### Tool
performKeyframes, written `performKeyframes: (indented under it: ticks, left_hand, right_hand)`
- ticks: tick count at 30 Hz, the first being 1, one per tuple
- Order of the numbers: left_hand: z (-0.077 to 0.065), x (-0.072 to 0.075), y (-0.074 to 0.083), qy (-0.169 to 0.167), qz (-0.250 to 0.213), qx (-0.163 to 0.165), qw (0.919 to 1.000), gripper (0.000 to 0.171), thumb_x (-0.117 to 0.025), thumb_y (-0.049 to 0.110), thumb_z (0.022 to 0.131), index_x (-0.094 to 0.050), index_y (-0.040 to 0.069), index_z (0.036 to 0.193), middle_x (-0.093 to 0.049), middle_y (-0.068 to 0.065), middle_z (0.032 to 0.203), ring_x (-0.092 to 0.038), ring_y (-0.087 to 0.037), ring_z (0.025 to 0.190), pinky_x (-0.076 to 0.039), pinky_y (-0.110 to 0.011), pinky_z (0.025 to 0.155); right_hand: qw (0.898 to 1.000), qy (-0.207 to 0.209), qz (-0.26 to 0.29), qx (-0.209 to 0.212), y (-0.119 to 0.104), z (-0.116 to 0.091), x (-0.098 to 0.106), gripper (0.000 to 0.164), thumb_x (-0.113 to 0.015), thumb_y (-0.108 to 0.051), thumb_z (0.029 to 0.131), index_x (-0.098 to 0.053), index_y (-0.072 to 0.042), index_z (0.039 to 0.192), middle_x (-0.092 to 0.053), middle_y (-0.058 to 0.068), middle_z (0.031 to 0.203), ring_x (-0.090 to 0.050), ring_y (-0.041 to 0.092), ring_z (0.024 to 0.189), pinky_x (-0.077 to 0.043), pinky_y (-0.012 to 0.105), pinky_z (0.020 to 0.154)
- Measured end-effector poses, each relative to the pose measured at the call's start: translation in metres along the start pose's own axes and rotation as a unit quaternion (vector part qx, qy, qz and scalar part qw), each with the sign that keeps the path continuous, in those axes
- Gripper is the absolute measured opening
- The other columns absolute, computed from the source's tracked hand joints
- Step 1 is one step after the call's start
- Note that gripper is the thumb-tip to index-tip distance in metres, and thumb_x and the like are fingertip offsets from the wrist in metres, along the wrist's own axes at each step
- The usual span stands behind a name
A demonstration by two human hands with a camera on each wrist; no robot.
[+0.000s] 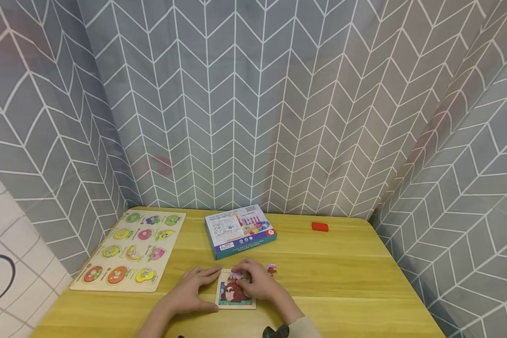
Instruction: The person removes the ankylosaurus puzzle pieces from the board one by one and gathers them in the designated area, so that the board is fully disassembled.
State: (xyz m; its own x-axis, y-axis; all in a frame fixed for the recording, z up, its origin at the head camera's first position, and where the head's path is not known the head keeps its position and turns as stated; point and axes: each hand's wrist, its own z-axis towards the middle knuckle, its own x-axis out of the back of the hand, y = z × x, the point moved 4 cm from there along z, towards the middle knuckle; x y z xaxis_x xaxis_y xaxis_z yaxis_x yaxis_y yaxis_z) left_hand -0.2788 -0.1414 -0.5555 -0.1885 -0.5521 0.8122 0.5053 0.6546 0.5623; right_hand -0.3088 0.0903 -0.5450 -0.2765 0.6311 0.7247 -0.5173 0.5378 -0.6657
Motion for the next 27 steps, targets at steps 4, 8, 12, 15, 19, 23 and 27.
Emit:
performKeyframes:
  ticks: [4, 8, 12, 15, 19, 23, 27]
  left_hand:
    - [0.0002, 0.0001, 0.0003, -0.002, -0.002, -0.001, 1.0000, 0.095, -0.085, 0.067, 0.077, -0.057, 0.022, 0.156, -0.053, 0.007, 0.160, -0.047, -0.010, 0.116, -0.040, -0.044, 0.100]
    - [0.0005, -0.0005, 0.0001, -0.002, 0.001, -0.001, 1.0000, 0.096, -0.085, 0.068, 0.077, -0.057, 0.022, 0.156, -0.053, 0.007, 0.160, -0.048, -0.012, 0.119, -0.041, -0.046, 0.101]
    - [0.0008, -0.0006, -0.0002, -0.002, 0.003, 0.000, 1.0000, 0.096, -0.085, 0.068, 0.076, -0.057, 0.022, 0.156, -0.053, 0.007, 0.161, -0.048, -0.013, 0.120, -0.041, -0.048, 0.103]
    - [0.0006, -0.0004, 0.0000, -0.002, 0.001, 0.001, 1.0000, 0.096, -0.085, 0.068, 0.076, -0.057, 0.021, 0.156, -0.053, 0.007, 0.160, -0.048, -0.013, 0.120, -0.041, -0.048, 0.102]
    - [0.0006, 0.0001, 0.0004, -0.001, 0.001, 0.002, 1.0000, 0.096, -0.086, 0.067, 0.076, -0.057, 0.021, 0.155, -0.053, 0.007, 0.160, -0.047, -0.012, 0.118, -0.041, -0.045, 0.101]
    - [0.0007, 0.0003, 0.0010, -0.001, 0.000, 0.003, 1.0000, 0.096, -0.086, 0.067, 0.076, -0.057, 0.021, 0.155, -0.053, 0.007, 0.160, -0.047, -0.011, 0.117, -0.041, -0.044, 0.100]
    - [0.0006, 0.0002, 0.0012, -0.001, -0.001, 0.003, 1.0000, 0.096, -0.086, 0.067, 0.075, -0.058, 0.020, 0.155, -0.053, 0.007, 0.160, -0.047, -0.011, 0.117, -0.041, -0.043, 0.100]
  right_hand:
    - [1.000, -0.002, -0.003, 0.003, 0.0002, -0.0007, 0.0004, 0.025, -0.073, -0.018, 0.101, -0.077, -0.015, 0.126, -0.062, -0.005, 0.113, -0.052, 0.005, 0.092, -0.047, 0.023, 0.083]
    - [1.000, -0.011, -0.017, 0.013, 0.0010, -0.0010, 0.0012, 0.028, -0.070, -0.018, 0.104, -0.076, -0.014, 0.130, -0.062, -0.004, 0.117, -0.054, 0.005, 0.097, -0.049, 0.024, 0.086]
    - [0.999, -0.018, -0.026, 0.023, 0.0010, -0.0011, 0.0022, 0.029, -0.068, -0.017, 0.105, -0.075, -0.015, 0.133, -0.062, -0.003, 0.118, -0.054, 0.006, 0.099, -0.050, 0.026, 0.089]
    - [0.999, -0.021, -0.018, 0.022, 0.0012, -0.0010, 0.0026, 0.028, -0.068, -0.016, 0.104, -0.075, -0.017, 0.132, -0.063, -0.003, 0.118, -0.054, 0.006, 0.098, -0.049, 0.025, 0.088]
    - [1.000, -0.021, -0.013, 0.017, 0.0018, -0.0010, 0.0032, 0.027, -0.070, -0.014, 0.103, -0.077, -0.018, 0.129, -0.063, -0.003, 0.120, -0.055, 0.006, 0.099, -0.050, 0.026, 0.090]
    - [0.999, -0.025, -0.015, 0.014, 0.0031, -0.0008, 0.0031, 0.028, -0.072, -0.015, 0.101, -0.078, -0.017, 0.128, -0.063, -0.004, 0.120, -0.056, 0.005, 0.101, -0.052, 0.026, 0.092]
    - [0.999, -0.029, -0.017, 0.018, 0.0035, -0.0004, 0.0032, 0.028, -0.073, -0.018, 0.101, -0.077, -0.017, 0.129, -0.063, -0.003, 0.120, -0.055, 0.004, 0.101, -0.051, 0.025, 0.091]
